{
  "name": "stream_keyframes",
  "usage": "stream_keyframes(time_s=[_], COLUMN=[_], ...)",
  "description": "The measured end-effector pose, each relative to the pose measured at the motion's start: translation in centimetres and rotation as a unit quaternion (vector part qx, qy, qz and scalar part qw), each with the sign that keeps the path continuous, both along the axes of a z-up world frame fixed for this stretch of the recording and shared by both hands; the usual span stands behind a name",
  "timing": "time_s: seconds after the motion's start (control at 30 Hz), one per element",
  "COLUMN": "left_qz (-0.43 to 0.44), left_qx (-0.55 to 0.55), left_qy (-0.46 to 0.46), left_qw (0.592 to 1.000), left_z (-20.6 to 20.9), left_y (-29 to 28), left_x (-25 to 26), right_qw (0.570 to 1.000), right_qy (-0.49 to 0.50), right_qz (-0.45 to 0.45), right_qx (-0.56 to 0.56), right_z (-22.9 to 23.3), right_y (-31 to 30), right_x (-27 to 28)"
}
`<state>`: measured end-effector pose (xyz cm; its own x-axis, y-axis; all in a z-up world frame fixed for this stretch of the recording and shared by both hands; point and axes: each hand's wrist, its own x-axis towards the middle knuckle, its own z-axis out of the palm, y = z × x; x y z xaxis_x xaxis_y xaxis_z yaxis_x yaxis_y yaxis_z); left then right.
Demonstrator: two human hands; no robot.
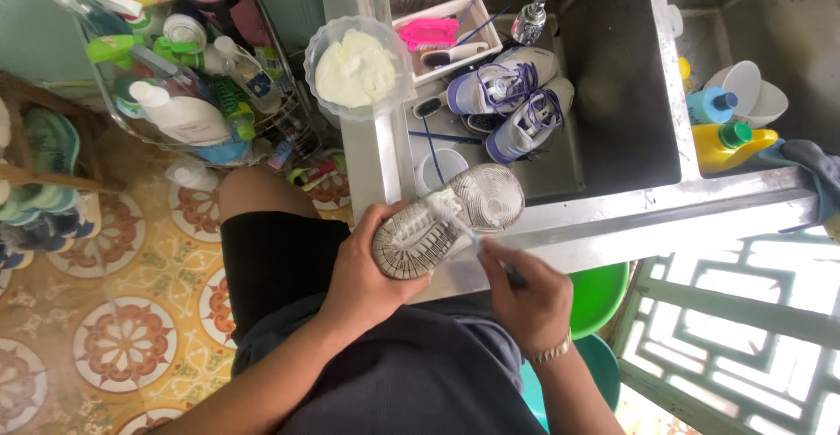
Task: Cleaning the soles and sides of athletic shoes using brushes and cleaning solution at a sink.
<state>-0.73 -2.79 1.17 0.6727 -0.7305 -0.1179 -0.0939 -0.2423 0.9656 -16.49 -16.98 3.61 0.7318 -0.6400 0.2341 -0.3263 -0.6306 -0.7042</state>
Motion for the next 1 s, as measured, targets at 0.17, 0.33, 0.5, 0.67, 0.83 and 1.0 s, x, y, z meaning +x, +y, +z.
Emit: stream_keyframes(time_s=[0.17,0.33,0.5,0.67,0.83,1.0], left_qz=[-0.008,-0.008,-0.010,-0.008,0.000,-0.007], left_qx=[-0.016,-0.036,-0.007,-0.033,-0.025,-0.027], left_qy=[-0.020,-0.044,-0.001,-0.028,-0.010,-0.011], left_qw=[1.000,0.998,1.000,0.999,1.000,1.000], left_z=[-0.4,-0.7,0.0,-0.3,0.0,-0.4], left_y=[0.1,0.1,0.0,0.1,0.0,0.3], left_x=[0.1,0.0,0.1,0.2,0.0,0.0], right_qw=[0.999,0.997,1.000,0.998,0.998,0.996], right_qy=[0.032,0.039,0.016,0.008,-0.004,0.027], right_qz=[0.019,0.031,-0.016,0.015,-0.043,-0.026], right_qx=[0.021,0.067,0.009,0.059,0.044,0.075], right_z=[0.5,-1.8,-1.2,-2.8,-2.7,-2.7], right_y=[2.0,0.1,1.3,1.7,0.7,3.4], right_x=[-0.9,-3.4,-2.2,-4.9,-4.4,-4.5])
